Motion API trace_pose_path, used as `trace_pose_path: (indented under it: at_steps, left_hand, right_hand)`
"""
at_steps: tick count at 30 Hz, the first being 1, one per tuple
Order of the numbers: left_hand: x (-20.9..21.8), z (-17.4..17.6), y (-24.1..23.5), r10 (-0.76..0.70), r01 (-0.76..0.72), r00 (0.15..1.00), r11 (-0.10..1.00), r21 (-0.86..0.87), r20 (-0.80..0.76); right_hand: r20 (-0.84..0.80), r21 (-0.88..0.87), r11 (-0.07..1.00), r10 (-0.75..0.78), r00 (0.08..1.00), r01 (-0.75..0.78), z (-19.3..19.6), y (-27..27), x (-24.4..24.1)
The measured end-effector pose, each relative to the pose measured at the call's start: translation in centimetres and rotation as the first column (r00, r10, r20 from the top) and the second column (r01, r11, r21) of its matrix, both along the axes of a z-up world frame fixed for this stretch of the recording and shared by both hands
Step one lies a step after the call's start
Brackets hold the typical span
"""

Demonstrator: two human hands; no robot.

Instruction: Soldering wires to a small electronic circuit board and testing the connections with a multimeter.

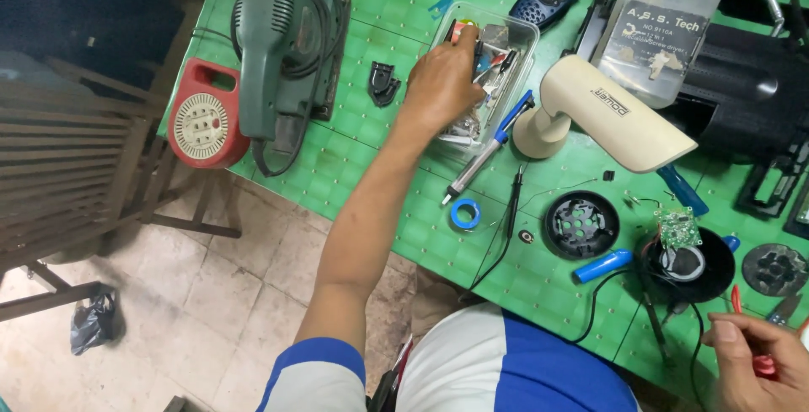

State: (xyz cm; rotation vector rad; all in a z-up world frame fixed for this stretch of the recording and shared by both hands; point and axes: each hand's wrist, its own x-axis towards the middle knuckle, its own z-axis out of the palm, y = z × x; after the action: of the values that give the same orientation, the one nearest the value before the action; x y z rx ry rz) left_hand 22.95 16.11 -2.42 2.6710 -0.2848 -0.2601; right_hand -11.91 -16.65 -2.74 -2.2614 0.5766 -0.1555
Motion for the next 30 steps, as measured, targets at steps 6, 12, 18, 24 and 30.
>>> trace_pose_path:
  at_steps: [6,12,18,24,30]
  left_hand:
    - [0.5,-0.4,0.9,-0.047,0.048,0.998,0.998,-0.030,0.035]
    - [0.4,-0.3,1.5,-0.059,0.063,0.998,0.988,-0.138,0.030]
    - [0.5,-0.1,1.2,-0.031,0.031,1.000,0.990,-0.136,0.003]
    - [0.2,-0.8,2.0,-0.109,0.122,0.985,0.988,-0.095,0.137]
    - [-1.5,2.2,3.1,-0.032,0.092,0.979,0.952,-0.293,0.203]
  right_hand:
    - [-0.002,0.043,0.999,-0.032,0.999,0.032,-1.4,-0.9,-0.4]
    - [0.005,0.084,0.995,-0.061,0.998,0.061,-0.7,0.0,0.0]
    - [0.003,-0.022,1.000,0.014,1.000,-0.014,-1.4,-0.9,-0.2]
    - [0.013,0.043,0.999,-0.023,1.000,0.022,-1.8,-0.8,-0.1]
    - [-0.009,-0.012,1.000,0.009,1.000,-0.009,-1.4,-0.7,0.0]
